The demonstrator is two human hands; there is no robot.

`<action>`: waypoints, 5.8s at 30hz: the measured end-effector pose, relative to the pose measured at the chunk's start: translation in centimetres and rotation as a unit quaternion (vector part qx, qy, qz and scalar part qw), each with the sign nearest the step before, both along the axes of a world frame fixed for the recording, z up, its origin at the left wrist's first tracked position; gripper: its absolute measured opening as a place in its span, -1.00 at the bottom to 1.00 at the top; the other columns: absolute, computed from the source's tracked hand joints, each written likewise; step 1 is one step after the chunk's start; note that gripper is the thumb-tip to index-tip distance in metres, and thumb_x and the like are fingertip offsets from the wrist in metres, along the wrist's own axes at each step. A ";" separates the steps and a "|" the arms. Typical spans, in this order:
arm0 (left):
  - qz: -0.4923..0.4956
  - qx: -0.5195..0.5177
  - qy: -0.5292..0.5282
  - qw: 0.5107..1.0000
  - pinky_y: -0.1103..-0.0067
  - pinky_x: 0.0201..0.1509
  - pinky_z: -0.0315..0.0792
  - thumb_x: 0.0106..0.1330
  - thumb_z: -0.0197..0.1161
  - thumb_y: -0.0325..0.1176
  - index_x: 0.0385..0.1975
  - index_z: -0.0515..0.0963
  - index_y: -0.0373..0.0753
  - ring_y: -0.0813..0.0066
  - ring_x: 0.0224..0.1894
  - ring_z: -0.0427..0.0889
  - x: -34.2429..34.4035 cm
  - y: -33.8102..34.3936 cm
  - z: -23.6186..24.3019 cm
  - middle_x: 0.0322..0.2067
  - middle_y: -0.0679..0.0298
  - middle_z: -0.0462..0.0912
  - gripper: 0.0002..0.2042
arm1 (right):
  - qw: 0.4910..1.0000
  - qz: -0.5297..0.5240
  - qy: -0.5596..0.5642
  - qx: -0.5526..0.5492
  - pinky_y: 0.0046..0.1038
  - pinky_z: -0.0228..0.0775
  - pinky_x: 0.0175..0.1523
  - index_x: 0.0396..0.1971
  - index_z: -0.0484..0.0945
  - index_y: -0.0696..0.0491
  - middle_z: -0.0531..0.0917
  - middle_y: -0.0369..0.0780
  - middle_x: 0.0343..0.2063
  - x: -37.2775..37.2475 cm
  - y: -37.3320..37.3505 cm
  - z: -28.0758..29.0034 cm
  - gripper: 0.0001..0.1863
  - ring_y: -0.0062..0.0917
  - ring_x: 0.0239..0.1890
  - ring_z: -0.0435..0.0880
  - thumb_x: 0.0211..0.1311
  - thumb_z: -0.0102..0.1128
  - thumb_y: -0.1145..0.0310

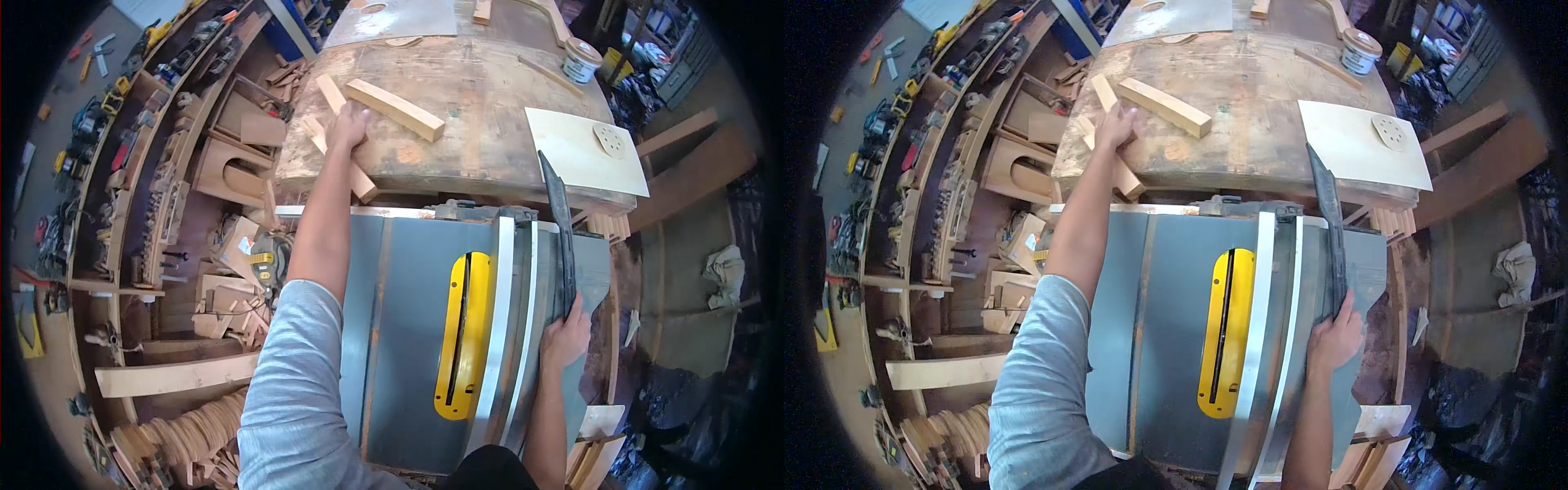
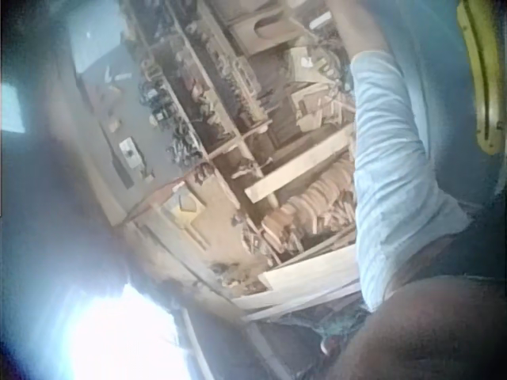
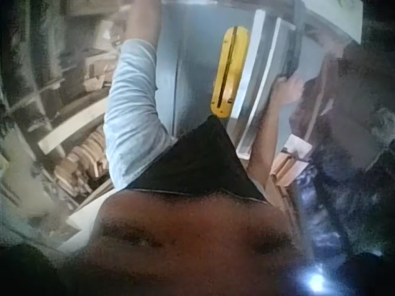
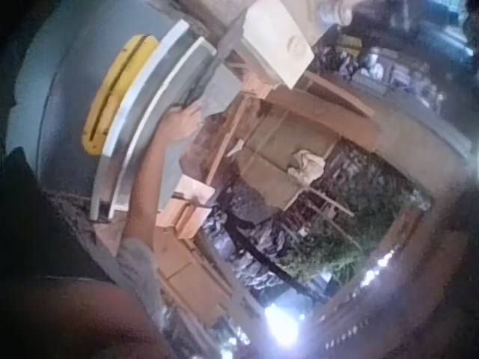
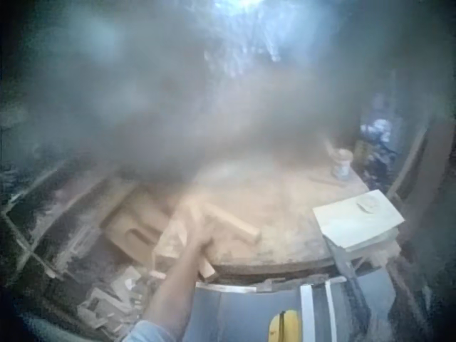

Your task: The person cuts thin strips of wood using a table saw and a push stick, moves the cut strips to a storage pile, and then handles a wooden board.

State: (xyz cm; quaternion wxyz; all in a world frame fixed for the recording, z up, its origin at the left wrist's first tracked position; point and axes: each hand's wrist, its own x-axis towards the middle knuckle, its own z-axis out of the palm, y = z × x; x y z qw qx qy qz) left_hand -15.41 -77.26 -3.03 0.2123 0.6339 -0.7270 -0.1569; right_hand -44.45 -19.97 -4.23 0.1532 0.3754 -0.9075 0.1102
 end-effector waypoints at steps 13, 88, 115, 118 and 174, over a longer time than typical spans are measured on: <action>-0.083 0.028 -0.252 0.964 0.20 0.16 0.56 0.32 0.12 0.03 -0.08 0.72 -0.31 -0.10 0.01 0.72 -4.7 8.9 3.4 -0.12 -0.17 0.73 -0.50 | 1.000 0.012 -0.005 -0.013 -0.23 0.31 -0.18 0.41 0.40 -0.10 0.46 -0.23 -0.34 0.0 -0.3 0.6 -0.15 -0.28 -0.23 0.52 -0.05 0.23 0.48; -0.001 -0.102 0.023 0.994 0.09 0.49 0.11 -0.34 0.56 0.27 0.50 0.17 -0.28 -0.08 0.40 0.29 9.9 18.6 11.5 0.34 -0.08 0.34 0.30 | 0.995 0.084 -0.019 -0.058 -0.07 0.50 -0.07 0.43 0.38 -0.15 0.65 -0.12 -0.17 -1.7 0.4 -2.4 -0.18 -0.10 -0.17 0.65 0.03 0.20 0.39; 0.765 0.010 -0.007 0.644 0.06 0.50 0.10 -0.23 0.50 0.17 0.49 0.27 0.02 -0.11 0.50 0.21 104.3 88.8 42.1 0.44 -0.10 0.29 0.10 | 0.929 0.229 0.018 -0.289 -0.08 0.58 0.04 0.20 0.60 0.13 0.72 0.05 0.02 14.3 6.8 19.9 -0.54 -0.04 0.00 0.73 0.35 0.12 0.28; 0.803 0.065 -0.006 0.592 -0.01 0.53 -0.01 -0.20 0.50 0.18 0.50 0.24 0.02 -0.11 0.49 0.22 108.6 87.1 41.3 0.46 -0.13 0.25 0.10 | 0.932 0.206 0.008 -0.299 -0.09 0.59 0.03 0.21 0.59 0.13 0.73 0.04 0.00 18.4 9.2 19.2 -0.55 -0.01 0.00 0.73 0.38 0.07 0.34; -0.011 -0.103 0.005 0.995 0.12 0.43 0.24 0.50 0.14 -0.17 0.20 0.51 -0.46 -0.14 0.27 0.48 72.4 85.4 -0.9 0.17 -0.18 0.57 -0.52 | 0.872 -0.322 -0.087 -0.358 -0.30 0.45 0.16 0.08 0.60 0.12 0.71 -0.02 -0.05 35.4 48.5 13.2 -0.59 -0.19 0.02 0.70 0.31 0.23 0.23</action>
